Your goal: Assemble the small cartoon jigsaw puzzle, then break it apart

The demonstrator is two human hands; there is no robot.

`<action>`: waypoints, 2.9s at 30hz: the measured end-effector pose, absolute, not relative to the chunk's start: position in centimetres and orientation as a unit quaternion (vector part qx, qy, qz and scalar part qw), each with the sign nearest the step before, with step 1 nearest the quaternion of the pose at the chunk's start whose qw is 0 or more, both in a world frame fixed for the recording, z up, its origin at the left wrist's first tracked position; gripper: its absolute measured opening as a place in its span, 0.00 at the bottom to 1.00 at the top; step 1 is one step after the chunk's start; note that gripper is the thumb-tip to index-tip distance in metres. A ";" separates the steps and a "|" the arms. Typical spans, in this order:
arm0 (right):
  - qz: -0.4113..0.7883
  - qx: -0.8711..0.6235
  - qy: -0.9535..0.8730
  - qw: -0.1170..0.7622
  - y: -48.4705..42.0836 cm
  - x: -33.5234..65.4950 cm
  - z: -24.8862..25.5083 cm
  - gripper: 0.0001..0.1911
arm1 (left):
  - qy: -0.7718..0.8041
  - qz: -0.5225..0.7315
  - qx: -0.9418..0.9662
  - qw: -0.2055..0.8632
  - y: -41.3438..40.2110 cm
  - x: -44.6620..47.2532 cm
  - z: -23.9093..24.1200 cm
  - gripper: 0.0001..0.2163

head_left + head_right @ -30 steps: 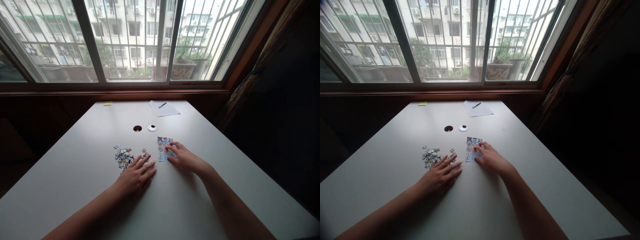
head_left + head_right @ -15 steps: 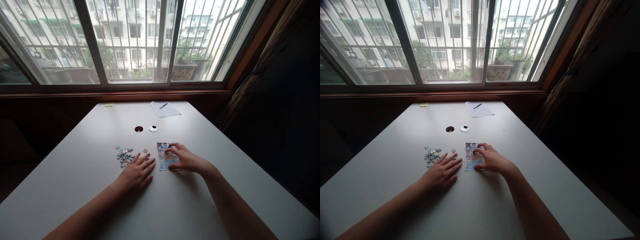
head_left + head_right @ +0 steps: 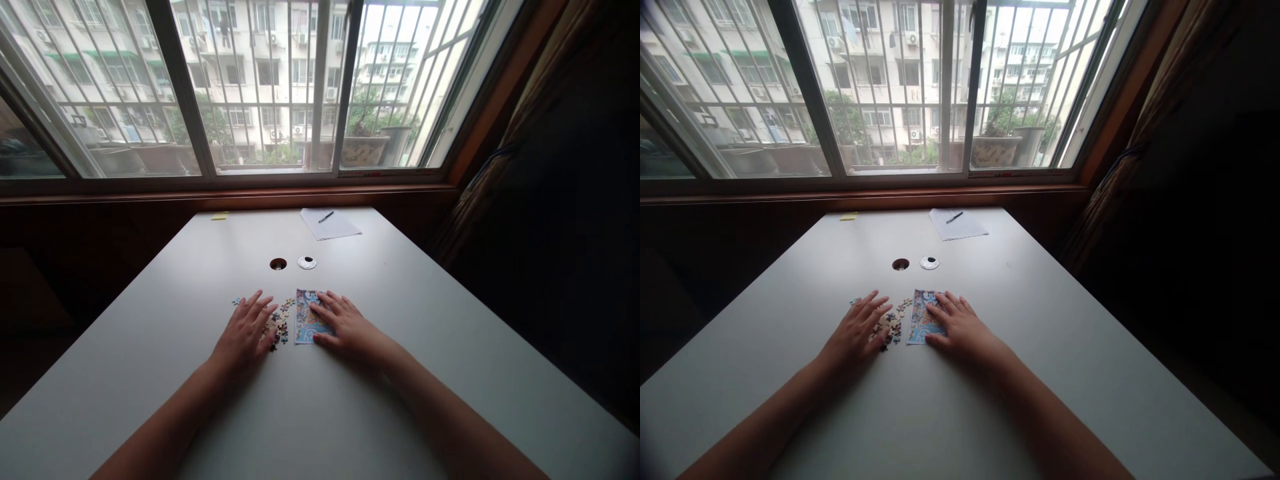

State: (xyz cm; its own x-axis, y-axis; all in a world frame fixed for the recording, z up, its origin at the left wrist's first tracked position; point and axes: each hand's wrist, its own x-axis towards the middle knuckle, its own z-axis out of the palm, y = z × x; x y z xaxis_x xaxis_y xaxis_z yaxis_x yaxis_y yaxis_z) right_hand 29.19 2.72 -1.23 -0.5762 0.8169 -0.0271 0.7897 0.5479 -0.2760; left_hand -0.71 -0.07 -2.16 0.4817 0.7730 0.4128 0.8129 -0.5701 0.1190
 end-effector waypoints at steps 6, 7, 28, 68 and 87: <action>0.127 -0.437 -0.889 0.055 1.5 25.5 -1.4 0.40 | -0.560 -0.307 -0.770 -0.005 3.0 -6.2 -3.3 0.23; 0.128 -0.431 -0.891 0.057 1.3 24.9 -1.4 0.40 | -0.583 -0.320 -0.747 -0.029 3.6 -7.3 -3.6 0.26; 0.155 -0.391 -0.903 0.089 -0.2 9.3 -1.8 0.42 | -0.595 -0.335 -0.691 -0.238 5.1 -18.0 -3.0 0.37; 0.132 -0.454 -0.881 0.007 6.1 14.5 -1.2 0.44 | -0.590 -0.376 -0.705 -0.116 5.3 -18.6 -4.3 0.30; 0.189 -0.406 -0.894 0.021 1.6 18.7 -0.2 0.46 | -0.588 -0.430 -0.679 -0.088 5.8 -18.7 -4.7 0.27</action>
